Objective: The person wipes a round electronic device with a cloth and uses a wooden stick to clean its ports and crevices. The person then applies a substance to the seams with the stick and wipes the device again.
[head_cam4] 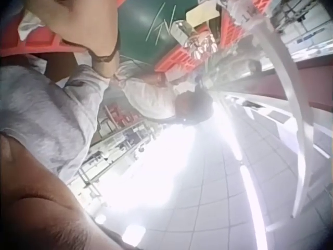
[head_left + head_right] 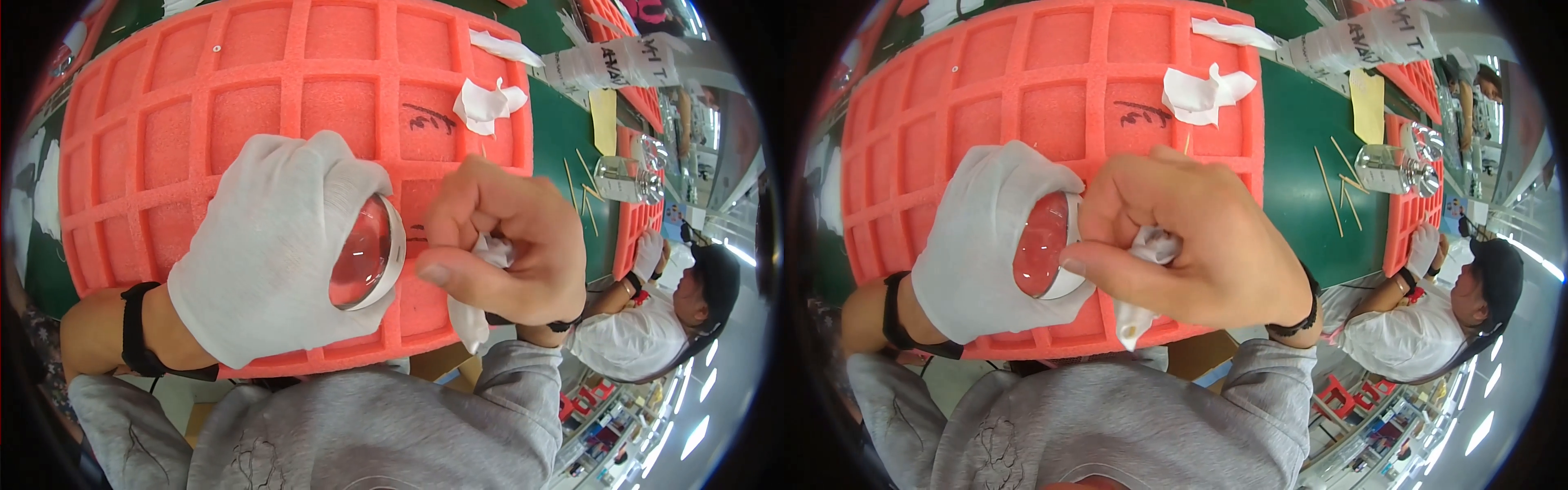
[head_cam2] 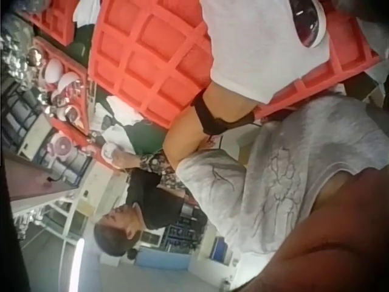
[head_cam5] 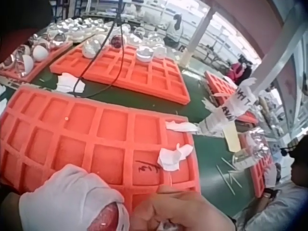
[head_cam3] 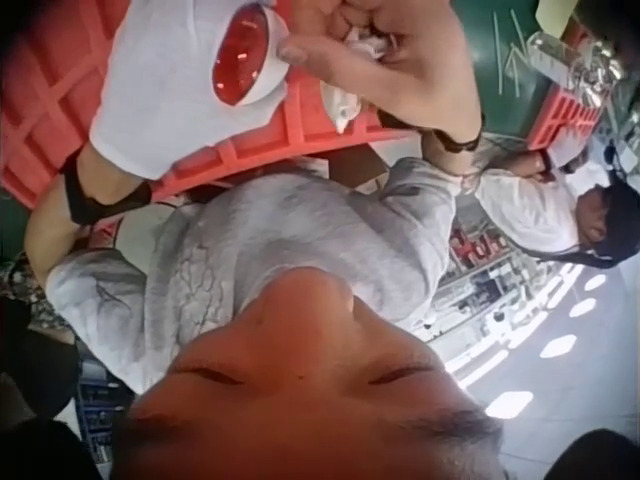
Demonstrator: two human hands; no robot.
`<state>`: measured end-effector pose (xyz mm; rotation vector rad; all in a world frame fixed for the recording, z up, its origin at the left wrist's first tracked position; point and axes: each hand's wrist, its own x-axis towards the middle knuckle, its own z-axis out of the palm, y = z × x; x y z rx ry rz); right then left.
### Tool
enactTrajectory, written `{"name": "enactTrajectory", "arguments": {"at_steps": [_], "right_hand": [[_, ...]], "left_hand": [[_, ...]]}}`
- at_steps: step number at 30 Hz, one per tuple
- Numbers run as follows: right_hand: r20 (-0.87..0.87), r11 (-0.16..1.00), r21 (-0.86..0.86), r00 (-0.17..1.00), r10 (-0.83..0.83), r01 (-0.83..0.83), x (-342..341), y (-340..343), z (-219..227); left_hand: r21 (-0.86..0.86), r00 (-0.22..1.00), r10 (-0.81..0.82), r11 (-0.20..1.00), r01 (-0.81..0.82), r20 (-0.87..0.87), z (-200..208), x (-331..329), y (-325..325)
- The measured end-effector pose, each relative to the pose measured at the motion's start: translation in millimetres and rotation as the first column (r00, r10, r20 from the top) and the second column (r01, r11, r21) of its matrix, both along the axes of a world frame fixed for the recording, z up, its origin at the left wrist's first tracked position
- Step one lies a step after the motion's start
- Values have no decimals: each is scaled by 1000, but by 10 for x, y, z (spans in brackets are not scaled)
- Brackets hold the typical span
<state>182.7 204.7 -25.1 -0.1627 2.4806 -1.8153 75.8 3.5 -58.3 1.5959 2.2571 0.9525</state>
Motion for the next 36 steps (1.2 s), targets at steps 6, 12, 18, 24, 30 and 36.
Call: {"name": "enactTrajectory", "arguments": {"at_steps": [6,12,18,24,30,36], "right_hand": [[-69,999,43,998,-8,11,-60,46,-94],[-423,908,361,905,-42,211,-253,47,-258],[-641,769,562,747,174,303,-405,-2,-330],[-625,797,517,774,102,312,-322,-144,-221],[-621,857,395,784,-17,331,-316,-197,-251],[-661,798,465,750,25,383,-354,-53,-282]], "left_hand": [[30,1000,-14,999,14,24,-14,-14,7],[72,991,-135,988,135,-12,-110,-87,46],[47,983,-146,989,141,109,-53,-97,19],[-126,967,-225,963,239,116,-31,-149,-11],[-68,975,-179,980,188,129,-60,-135,16],[26,984,-163,986,162,75,-69,-146,29]]}}
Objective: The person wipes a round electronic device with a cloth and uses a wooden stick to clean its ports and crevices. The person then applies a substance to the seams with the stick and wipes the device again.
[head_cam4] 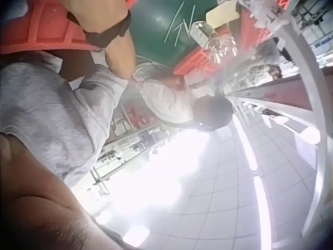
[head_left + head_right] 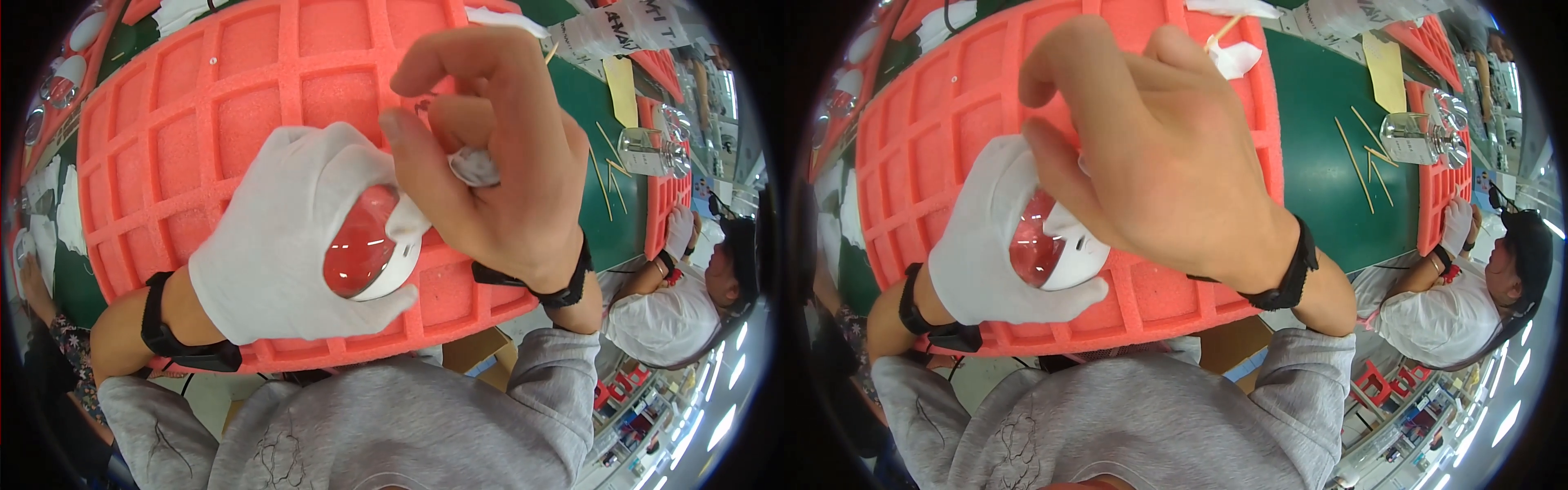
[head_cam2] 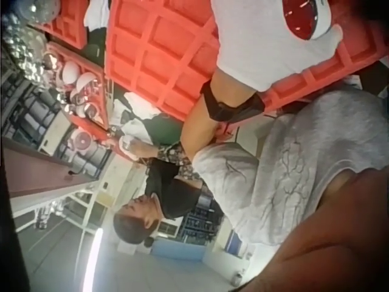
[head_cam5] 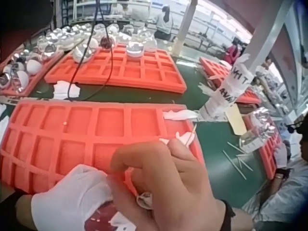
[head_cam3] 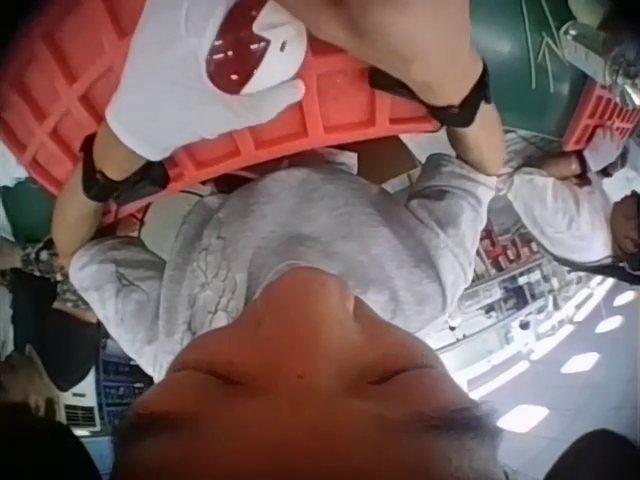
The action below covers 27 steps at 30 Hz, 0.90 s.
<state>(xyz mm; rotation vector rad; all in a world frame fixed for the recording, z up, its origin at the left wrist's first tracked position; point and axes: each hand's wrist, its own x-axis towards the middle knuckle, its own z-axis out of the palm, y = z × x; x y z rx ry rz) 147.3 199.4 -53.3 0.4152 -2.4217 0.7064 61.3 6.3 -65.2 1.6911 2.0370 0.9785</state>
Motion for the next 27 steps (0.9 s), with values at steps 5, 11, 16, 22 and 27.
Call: {"name": "enactTrajectory", "arguments": {"at_steps": [5,11,16,22,27], "right_hand": [[10,995,2,995,-100,100,84,7,74],[187,982,-153,979,-77,106,132,39,78],[361,953,-278,933,-9,117,154,98,83],[457,895,-439,878,140,86,148,171,126],[382,800,-594,906,180,91,95,192,76]], "left_hand": [[164,976,-56,986,21,209,150,-75,7],[176,913,56,975,-138,403,193,-46,-27],[172,912,53,976,-133,408,175,-114,-36],[191,849,248,909,-371,466,125,-148,-17],[57,756,462,836,-546,464,94,-332,-60]]}}
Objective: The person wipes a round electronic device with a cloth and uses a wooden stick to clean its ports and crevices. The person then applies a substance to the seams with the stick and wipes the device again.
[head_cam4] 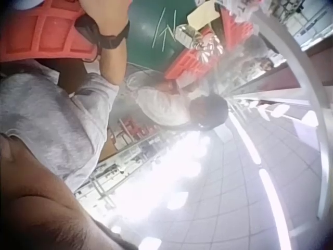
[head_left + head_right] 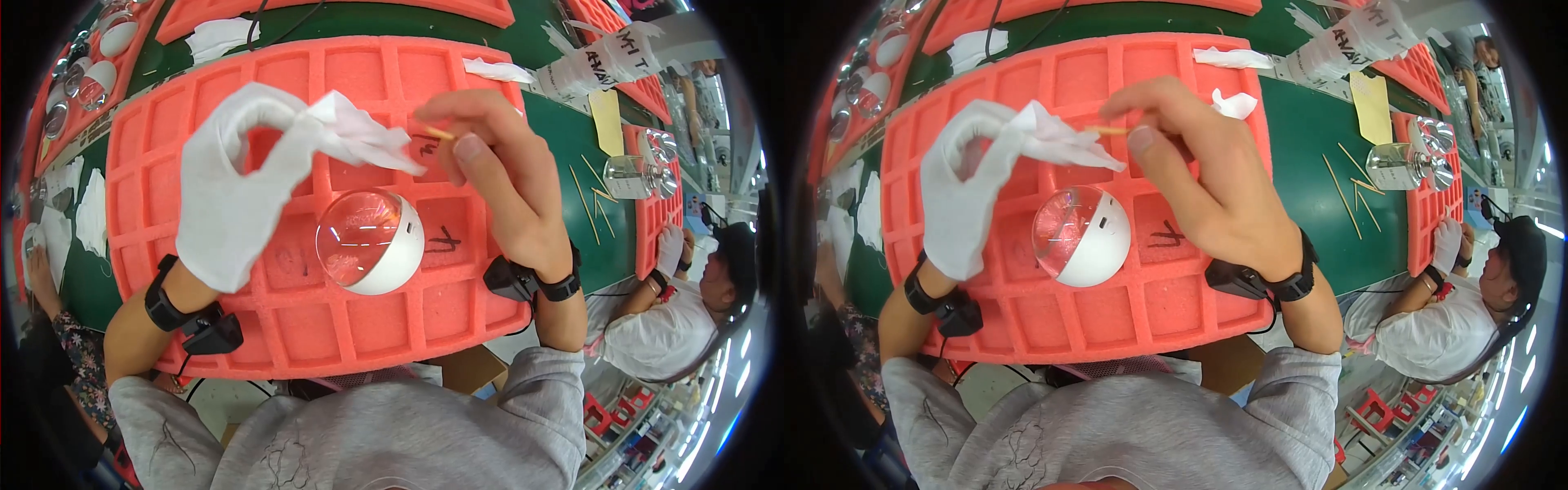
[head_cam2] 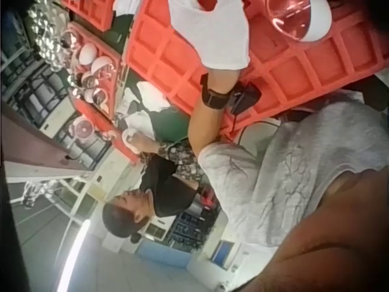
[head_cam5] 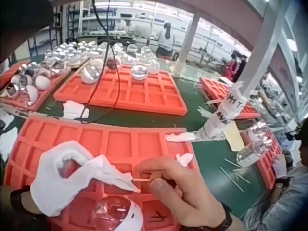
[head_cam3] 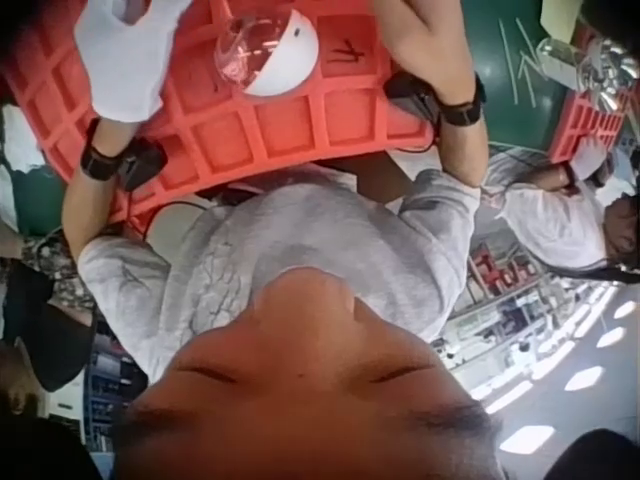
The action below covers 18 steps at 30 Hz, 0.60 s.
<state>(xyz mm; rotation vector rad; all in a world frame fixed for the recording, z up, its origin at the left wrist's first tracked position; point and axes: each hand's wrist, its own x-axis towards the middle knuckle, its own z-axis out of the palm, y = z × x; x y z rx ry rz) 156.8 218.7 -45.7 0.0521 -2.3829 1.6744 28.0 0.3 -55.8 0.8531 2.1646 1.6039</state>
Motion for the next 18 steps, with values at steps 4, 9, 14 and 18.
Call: {"name": "enactTrajectory", "arguments": {"at_steps": [4,9,14,18], "right_hand": [[-71,984,165,996,-57,68,-29,35,-37],[-67,961,-272,997,41,-58,-1,54,70],[-170,644,-727,971,166,-237,-4,30,-35],[69,617,-786,986,150,-39,53,-172,44]], "left_hand": [[50,944,221,975,-215,-246,-162,-106,80],[-15,818,-2,1000,-9,-576,-53,-139,-50],[-7,896,-52,998,55,-441,-23,84,-48],[21,974,-136,990,142,-182,-17,83,-63]]}}
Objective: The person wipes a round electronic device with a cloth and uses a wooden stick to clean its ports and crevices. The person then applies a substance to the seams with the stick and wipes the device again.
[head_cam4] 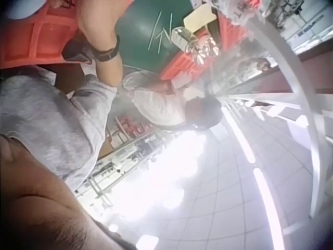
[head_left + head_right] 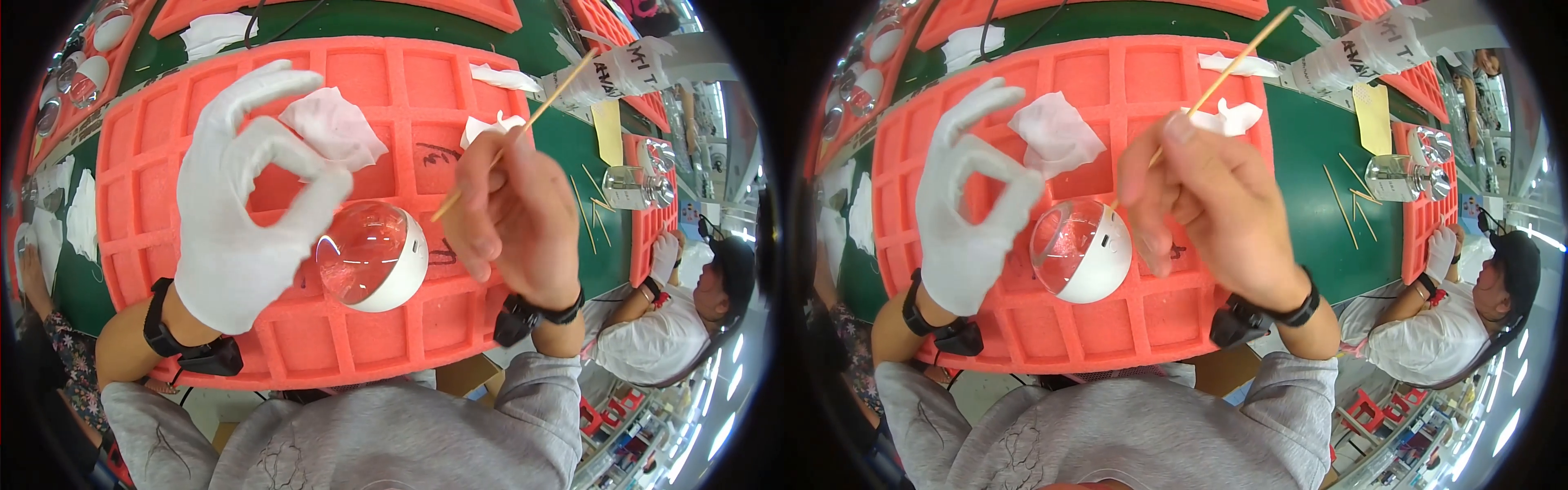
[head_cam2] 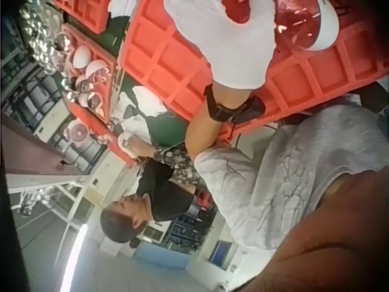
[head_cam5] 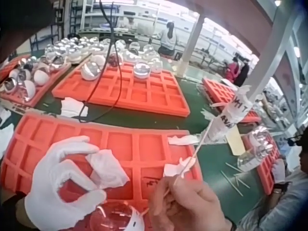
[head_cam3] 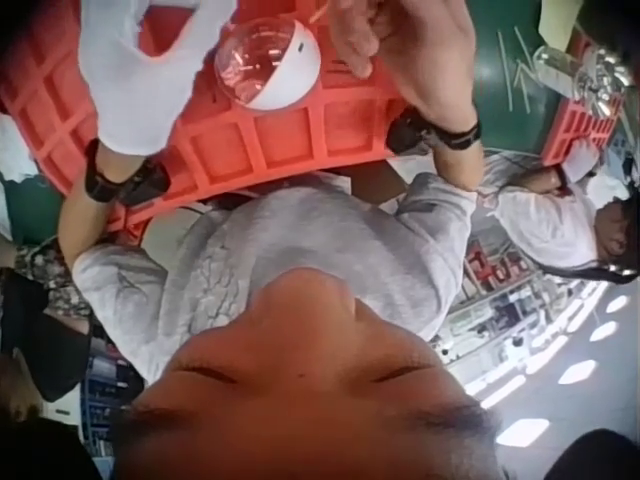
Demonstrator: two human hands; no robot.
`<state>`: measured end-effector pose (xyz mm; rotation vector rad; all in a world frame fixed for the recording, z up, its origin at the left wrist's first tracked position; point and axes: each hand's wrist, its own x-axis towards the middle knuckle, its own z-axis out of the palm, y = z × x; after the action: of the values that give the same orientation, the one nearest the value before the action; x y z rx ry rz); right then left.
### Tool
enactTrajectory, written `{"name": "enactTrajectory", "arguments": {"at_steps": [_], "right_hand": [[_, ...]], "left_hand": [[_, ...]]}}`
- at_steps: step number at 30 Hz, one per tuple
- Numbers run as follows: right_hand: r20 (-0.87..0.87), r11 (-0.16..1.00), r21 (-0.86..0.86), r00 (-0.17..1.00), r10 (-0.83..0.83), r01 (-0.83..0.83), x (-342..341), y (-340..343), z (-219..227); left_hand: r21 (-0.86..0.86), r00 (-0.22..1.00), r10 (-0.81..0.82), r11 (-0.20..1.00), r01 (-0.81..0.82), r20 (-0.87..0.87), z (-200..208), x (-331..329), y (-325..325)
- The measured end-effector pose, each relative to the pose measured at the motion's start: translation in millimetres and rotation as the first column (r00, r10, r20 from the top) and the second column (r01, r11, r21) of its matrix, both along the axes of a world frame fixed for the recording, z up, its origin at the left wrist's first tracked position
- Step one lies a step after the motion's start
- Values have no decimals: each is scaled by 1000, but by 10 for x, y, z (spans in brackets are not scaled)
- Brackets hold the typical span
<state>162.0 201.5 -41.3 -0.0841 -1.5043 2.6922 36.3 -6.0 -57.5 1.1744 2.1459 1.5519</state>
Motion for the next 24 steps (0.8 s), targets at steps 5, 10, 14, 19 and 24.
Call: {"name": "enactTrajectory", "arguments": {"at_steps": [5,10,14,19,24], "right_hand": [[205,985,171,979,-20,-16,57,-221,10],[201,950,306,970,-134,68,59,-244,11],[133,954,294,986,-104,61,124,-299,-11],[-73,931,364,997,29,-1,155,-235,-16],[-58,970,243,998,-16,29,139,-170,-78]], "left_hand": [[-112,940,-342,934,339,-10,43,80,19],[-170,925,-380,913,371,-27,-114,191,113],[-121,936,-323,944,308,-138,-24,322,173],[-196,877,-420,903,381,-231,-169,415,68],[-253,808,-441,896,366,-392,49,366,81]]}}
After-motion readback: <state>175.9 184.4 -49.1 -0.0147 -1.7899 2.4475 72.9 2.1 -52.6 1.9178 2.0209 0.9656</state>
